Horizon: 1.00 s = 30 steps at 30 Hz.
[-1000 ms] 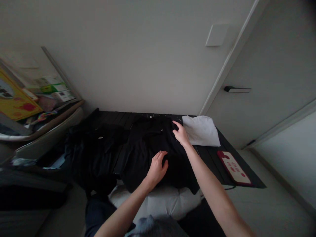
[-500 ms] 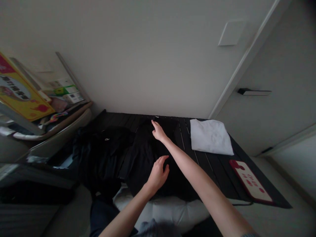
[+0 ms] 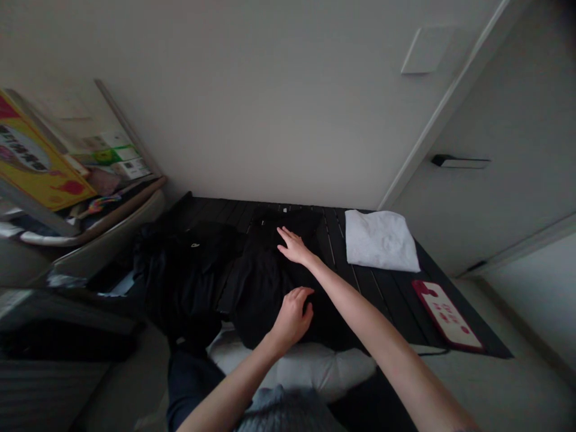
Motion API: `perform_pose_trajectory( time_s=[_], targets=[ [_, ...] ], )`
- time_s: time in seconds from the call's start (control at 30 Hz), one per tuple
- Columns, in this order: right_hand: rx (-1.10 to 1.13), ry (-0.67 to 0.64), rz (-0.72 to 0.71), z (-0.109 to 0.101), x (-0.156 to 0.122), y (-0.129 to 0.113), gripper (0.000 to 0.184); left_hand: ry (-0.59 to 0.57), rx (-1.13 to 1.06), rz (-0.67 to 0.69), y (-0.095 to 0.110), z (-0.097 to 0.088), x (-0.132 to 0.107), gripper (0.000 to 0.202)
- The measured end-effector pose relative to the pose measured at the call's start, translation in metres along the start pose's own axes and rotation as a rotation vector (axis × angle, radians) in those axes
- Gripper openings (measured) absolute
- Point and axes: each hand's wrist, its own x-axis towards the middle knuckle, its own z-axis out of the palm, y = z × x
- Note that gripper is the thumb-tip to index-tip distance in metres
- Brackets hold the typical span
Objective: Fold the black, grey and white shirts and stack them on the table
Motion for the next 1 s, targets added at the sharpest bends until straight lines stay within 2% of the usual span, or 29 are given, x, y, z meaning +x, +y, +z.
perform_pose_trajectory(
  time_s=[0.17, 0.3, 0.47, 0.7, 0.87, 1.0],
  targets=[
    [-0.147, 0.016, 0.149, -0.015, -0.05, 0.02, 0.065, 0.037, 0.056, 0.025, -0.006, 0.012, -0.007, 0.037],
    [-0.236, 0.024, 0.259, -0.02, -0.091, 0.023, 0.06, 0.064, 0.058, 0.026, -0.005, 0.014, -0.014, 0.036],
    [-0.284, 0.012, 0.35, -0.022, -0.133, 0.017, 0.042, 0.093, 0.058, 0.012, -0.001, 0.012, -0.021, 0.035],
    [-0.354, -0.053, 0.469, -0.022, -0.186, 0.016, 0.036, 0.131, 0.082, 0.023, -0.001, 0.005, -0.034, 0.036],
    [-0.377, 0.002, 0.52, -0.02, -0.217, 0.012, 0.026, 0.134, 0.091, 0.027, -0.004, 0.001, -0.043, 0.035],
    [-0.443, 0.096, 0.51, -0.018, -0.231, -0.009, 0.02, 0.123, 0.082, 0.032, -0.004, 0.0, -0.046, 0.036]
  ],
)
